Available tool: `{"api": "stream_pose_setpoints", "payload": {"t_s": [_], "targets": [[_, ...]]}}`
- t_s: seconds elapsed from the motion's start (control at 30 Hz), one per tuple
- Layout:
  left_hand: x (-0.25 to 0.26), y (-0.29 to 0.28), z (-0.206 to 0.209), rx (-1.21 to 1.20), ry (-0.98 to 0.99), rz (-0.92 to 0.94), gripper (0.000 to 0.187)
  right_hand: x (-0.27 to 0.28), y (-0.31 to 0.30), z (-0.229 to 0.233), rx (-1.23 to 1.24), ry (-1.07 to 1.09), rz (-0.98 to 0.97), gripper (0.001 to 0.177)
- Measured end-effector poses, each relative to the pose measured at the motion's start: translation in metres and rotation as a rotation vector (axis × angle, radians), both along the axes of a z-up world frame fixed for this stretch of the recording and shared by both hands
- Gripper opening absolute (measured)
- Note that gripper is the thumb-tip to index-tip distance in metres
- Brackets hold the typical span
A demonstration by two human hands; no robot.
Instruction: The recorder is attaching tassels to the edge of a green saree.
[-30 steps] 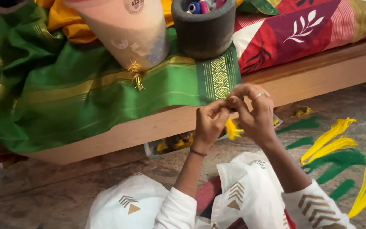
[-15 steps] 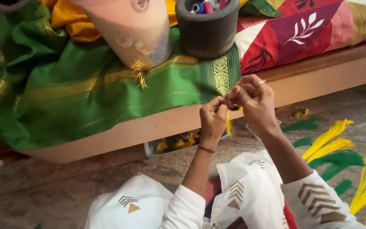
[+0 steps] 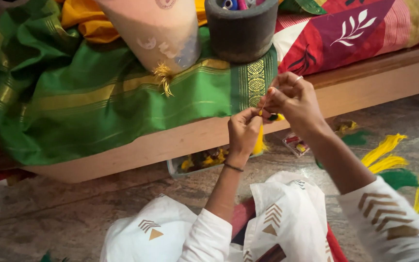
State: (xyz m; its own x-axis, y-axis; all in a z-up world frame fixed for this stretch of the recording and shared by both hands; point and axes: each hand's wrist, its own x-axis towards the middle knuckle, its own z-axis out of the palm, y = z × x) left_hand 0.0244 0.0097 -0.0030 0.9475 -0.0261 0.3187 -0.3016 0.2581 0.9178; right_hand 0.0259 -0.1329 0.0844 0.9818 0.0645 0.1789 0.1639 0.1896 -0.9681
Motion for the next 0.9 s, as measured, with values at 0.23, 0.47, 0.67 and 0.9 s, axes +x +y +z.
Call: {"api": "stream_pose_setpoints", "payload": {"t_s": [0.23,0.47,0.67,0.9], "targets": [[-0.003,0.012,0.014,-0.102,0.165,-0.268,0.033,0.029,-0.025,0.060,-0.165,-0.128,-0.010,0.013],[-0.001,0.015,0.012,-0.168,0.165,-0.348,0.036,0.080,-0.065,0.086,-0.167,-0.204,0.006,0.012],[0.000,0.015,0.010,-0.137,0.106,-0.325,0.036,0.108,-0.074,0.081,-0.123,-0.217,0.074,0.013],[-0.025,0.003,0.020,-0.047,-0.014,-0.162,0.025,0.089,-0.073,0.094,-0.055,-0.157,0.031,0.015]]}}
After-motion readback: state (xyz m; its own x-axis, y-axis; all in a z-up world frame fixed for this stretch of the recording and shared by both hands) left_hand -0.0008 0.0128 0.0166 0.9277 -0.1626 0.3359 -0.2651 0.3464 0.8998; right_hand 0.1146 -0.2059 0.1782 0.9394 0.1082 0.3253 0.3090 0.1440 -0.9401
